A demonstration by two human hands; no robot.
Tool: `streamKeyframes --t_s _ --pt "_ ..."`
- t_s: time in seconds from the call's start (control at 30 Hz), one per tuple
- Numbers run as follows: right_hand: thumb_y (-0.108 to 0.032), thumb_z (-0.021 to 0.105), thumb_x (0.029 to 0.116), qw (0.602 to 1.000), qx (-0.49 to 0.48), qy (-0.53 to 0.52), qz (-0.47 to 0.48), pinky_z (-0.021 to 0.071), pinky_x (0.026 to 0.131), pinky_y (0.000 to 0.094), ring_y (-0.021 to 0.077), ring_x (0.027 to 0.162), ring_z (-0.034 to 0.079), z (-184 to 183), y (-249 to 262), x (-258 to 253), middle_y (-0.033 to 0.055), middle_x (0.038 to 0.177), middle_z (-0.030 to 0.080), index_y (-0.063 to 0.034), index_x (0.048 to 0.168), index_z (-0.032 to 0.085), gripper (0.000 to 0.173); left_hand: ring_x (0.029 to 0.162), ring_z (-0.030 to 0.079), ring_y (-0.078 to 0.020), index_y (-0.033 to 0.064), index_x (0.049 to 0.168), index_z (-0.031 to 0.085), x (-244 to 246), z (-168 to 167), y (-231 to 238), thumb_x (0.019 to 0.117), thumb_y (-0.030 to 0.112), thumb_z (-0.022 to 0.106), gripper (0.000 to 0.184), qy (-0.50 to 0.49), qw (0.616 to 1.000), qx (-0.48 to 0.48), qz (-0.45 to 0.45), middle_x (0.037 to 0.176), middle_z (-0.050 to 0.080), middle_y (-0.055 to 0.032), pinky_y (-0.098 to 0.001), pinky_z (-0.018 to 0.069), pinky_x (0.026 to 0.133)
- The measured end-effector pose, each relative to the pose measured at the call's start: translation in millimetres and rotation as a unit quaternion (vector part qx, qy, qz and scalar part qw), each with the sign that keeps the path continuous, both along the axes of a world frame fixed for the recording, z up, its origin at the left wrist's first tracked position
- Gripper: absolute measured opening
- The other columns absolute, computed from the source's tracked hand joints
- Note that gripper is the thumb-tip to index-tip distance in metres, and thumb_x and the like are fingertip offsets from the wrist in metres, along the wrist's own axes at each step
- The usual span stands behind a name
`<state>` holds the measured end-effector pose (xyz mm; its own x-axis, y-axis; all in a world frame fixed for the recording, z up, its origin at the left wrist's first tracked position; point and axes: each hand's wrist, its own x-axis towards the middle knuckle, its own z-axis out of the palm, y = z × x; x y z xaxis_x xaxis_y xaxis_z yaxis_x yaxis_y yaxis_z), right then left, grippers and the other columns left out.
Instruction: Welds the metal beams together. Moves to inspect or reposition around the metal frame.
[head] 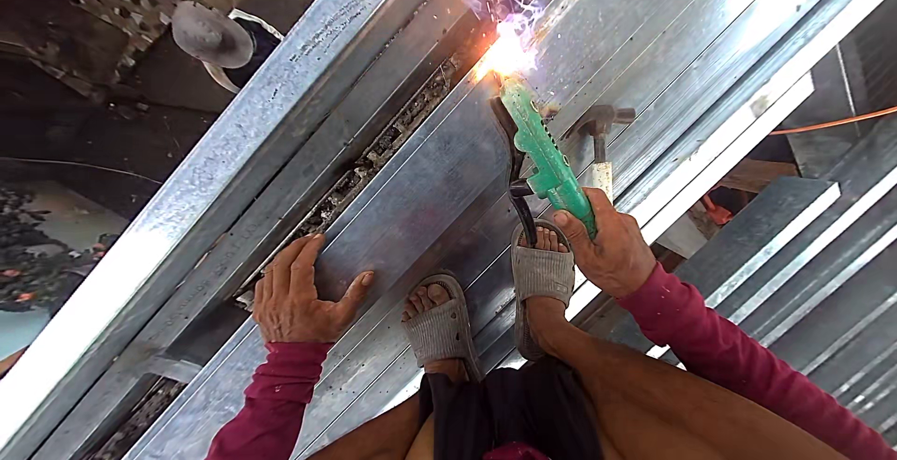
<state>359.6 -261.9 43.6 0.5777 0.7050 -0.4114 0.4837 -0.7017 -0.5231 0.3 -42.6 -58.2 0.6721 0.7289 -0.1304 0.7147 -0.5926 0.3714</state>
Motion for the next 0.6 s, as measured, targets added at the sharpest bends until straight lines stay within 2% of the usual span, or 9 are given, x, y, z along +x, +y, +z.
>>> streamKeyframes --t_s 0.6 --pt "-0.054 0.048 0.1032 1.0 0.0 -0.003 0.0 0.0514 0.051 0.0322 0.012 0.056 0.06 -0.1 -0.1 -0.5 0.0001 0.067 0.06 -0.0045 0.122 0.059 0.054 0.121 0.062 -0.0414 0.0064 0.138 0.059 0.1 -0.7 -0.1 0.0861 0.081 0.046 0.092 -0.007 1.0 0.002 -0.001 0.137 0.062 -0.0233 -0.0561 0.0478 0.095"
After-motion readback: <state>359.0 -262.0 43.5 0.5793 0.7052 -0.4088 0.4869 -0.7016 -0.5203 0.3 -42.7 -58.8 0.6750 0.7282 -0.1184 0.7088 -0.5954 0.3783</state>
